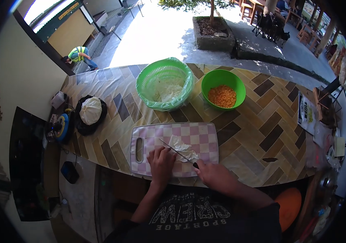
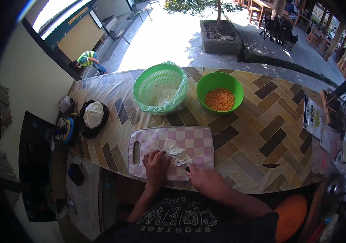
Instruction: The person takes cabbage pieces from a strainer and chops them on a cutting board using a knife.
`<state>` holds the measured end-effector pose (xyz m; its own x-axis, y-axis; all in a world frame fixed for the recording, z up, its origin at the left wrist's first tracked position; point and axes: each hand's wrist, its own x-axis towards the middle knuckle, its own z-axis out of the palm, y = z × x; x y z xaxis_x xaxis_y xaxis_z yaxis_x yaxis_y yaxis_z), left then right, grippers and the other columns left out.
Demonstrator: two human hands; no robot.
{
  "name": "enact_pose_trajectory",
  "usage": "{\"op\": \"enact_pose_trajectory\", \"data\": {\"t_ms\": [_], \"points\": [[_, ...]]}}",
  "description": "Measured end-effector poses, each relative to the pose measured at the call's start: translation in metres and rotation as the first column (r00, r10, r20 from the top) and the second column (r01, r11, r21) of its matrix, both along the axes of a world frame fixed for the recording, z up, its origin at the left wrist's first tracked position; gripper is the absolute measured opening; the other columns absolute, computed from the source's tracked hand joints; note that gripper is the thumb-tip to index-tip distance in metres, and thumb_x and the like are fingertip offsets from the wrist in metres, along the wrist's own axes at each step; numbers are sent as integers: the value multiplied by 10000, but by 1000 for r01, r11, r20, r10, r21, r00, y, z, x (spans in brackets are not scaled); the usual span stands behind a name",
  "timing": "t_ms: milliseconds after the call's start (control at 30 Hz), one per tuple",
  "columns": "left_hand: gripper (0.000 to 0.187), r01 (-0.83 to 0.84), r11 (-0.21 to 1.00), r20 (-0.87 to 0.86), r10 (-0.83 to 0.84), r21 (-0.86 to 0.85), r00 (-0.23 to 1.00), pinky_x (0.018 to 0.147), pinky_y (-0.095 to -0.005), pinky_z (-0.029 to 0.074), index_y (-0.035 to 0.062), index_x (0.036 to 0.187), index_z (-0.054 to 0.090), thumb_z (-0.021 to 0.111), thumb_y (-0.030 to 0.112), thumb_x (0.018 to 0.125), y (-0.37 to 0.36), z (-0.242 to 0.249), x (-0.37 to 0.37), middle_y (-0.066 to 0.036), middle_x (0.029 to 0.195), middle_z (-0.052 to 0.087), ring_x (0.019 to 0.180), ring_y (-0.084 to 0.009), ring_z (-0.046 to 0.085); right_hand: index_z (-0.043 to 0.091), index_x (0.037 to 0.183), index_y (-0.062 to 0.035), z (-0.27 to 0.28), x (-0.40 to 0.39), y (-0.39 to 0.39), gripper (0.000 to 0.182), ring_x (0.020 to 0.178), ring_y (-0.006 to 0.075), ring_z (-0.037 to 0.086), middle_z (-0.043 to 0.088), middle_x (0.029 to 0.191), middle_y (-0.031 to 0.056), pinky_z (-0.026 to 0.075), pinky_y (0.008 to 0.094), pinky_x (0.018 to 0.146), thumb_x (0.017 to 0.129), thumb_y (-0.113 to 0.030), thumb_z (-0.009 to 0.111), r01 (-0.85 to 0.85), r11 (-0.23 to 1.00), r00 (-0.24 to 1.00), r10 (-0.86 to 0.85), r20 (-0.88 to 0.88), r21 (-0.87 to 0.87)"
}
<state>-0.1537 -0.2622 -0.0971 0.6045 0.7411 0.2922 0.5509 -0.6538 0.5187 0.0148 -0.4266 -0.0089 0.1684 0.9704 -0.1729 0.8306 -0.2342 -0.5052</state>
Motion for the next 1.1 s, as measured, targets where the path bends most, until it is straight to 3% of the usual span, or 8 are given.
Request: {"op": "enact_pose_trajectory", "data": {"t_ms": [233,467,733,867,967,1100], "points": [[360,3,998,29,-4,59,1000,1077,-488,382,50,1177,704,810,185,861,-3,0,2,-113,1223,665,1244,-338,541,493,1114,-36,5,5,14,271,701,414,708,679,741,217,567,539,615,1088,-306,484,-17,992,1000,14,-23,-123],[350,-7,998,0,7,57,1000,1067,-485,397,40,1181,703,800,155,865,-7,8,3,-123,1186,645,1208,-349,535,489,1108,0,1,4,-4,272,835,463,721,713,830,245,571,567,747,1072,-269,490,24,968,983,-68,-172,-248],[377,63,998,14,-64,10,998,1063,-482,398,55,1217,691,762,117,852,0,2,-5,-122,1194,638,1222,-347,526,527,1084,-8,103,54,-74,312,850,463,675,684,849,238,518,578,777,1075,-319,499,-25,863,990,-47,-129,-505],[366,116,992,34,-114,-56,993,1073,-482,394,82,1202,690,716,89,837,12,12,-7,-125,1211,654,1216,-350,549,540,1089,-24,106,69,-91,301,827,483,639,657,837,247,480,571,736,1070,-324,525,98,942,980,-149,-136,-321],[306,210,944,27,-211,-255,977,1062,-473,413,89,1148,693,700,82,843,24,20,-5,-131,1201,665,1179,-358,578,553,1071,-18,79,73,-88,300,835,501,621,639,831,266,459,568,728,1065,-318,543,234,963,944,-258,-204,-135],[290,200,950,-226,-255,-238,940,1037,-468,448,78,1132,683,737,140,854,34,31,-20,-131,1171,667,1151,-369,592,559,1052,3,40,67,-78,319,842,510,613,634,829,283,451,560,727,1068,-315,546,333,940,879,-338,-337,-74]]}}
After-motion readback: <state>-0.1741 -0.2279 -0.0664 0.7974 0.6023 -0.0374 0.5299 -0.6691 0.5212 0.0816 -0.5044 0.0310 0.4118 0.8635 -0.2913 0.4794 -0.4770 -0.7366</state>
